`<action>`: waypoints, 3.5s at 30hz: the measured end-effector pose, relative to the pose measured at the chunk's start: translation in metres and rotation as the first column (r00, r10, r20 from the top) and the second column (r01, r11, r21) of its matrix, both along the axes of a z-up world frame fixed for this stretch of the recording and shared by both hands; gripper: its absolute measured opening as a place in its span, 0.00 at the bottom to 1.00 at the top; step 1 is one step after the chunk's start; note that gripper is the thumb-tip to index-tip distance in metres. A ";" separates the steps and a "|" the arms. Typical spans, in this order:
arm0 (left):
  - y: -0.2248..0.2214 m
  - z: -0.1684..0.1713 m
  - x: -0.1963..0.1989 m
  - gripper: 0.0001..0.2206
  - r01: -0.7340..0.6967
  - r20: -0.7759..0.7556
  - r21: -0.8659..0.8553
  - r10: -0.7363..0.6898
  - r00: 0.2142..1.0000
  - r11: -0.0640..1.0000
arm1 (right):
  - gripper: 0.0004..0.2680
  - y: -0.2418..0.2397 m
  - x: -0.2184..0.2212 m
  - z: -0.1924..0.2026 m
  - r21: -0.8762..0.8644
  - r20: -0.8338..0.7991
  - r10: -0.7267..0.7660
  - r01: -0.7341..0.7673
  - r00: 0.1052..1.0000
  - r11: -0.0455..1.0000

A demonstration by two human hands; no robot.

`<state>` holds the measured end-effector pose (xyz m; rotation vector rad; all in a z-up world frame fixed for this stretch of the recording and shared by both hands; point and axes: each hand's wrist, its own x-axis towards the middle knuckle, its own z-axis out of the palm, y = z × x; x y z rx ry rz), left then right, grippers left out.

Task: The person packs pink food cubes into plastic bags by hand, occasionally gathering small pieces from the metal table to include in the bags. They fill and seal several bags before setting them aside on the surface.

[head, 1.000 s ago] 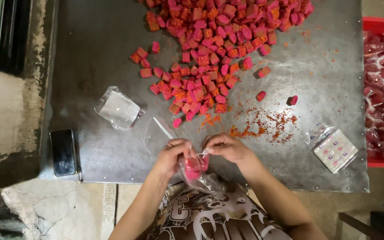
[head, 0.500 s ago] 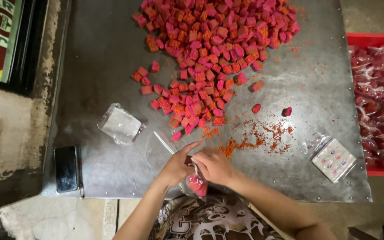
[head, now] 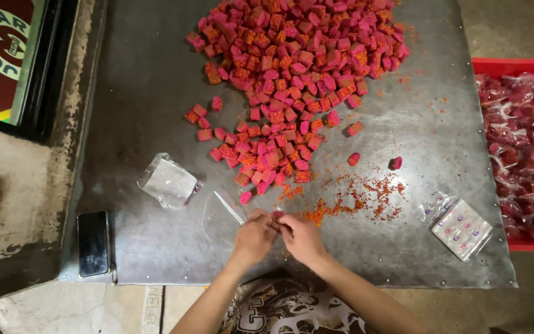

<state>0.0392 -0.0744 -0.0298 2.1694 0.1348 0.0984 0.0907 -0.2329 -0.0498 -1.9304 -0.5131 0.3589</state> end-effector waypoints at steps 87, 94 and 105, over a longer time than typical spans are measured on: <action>-0.020 0.049 -0.012 0.09 -0.256 0.097 0.014 0.253 0.963 0.967 | 0.19 -0.018 0.040 0.005 -0.183 -0.186 -0.134 0.100 0.973 0.978; 0.004 0.046 -0.009 0.22 -0.069 -0.170 0.327 0.130 0.977 0.943 | 0.22 -0.035 0.031 0.032 -0.168 0.413 0.268 -0.216 0.871 0.962; -0.012 0.044 -0.011 0.29 0.267 -0.527 0.286 -0.081 0.846 0.920 | 0.14 -0.013 -0.001 0.029 -0.522 -0.272 0.765 -0.758 0.583 0.392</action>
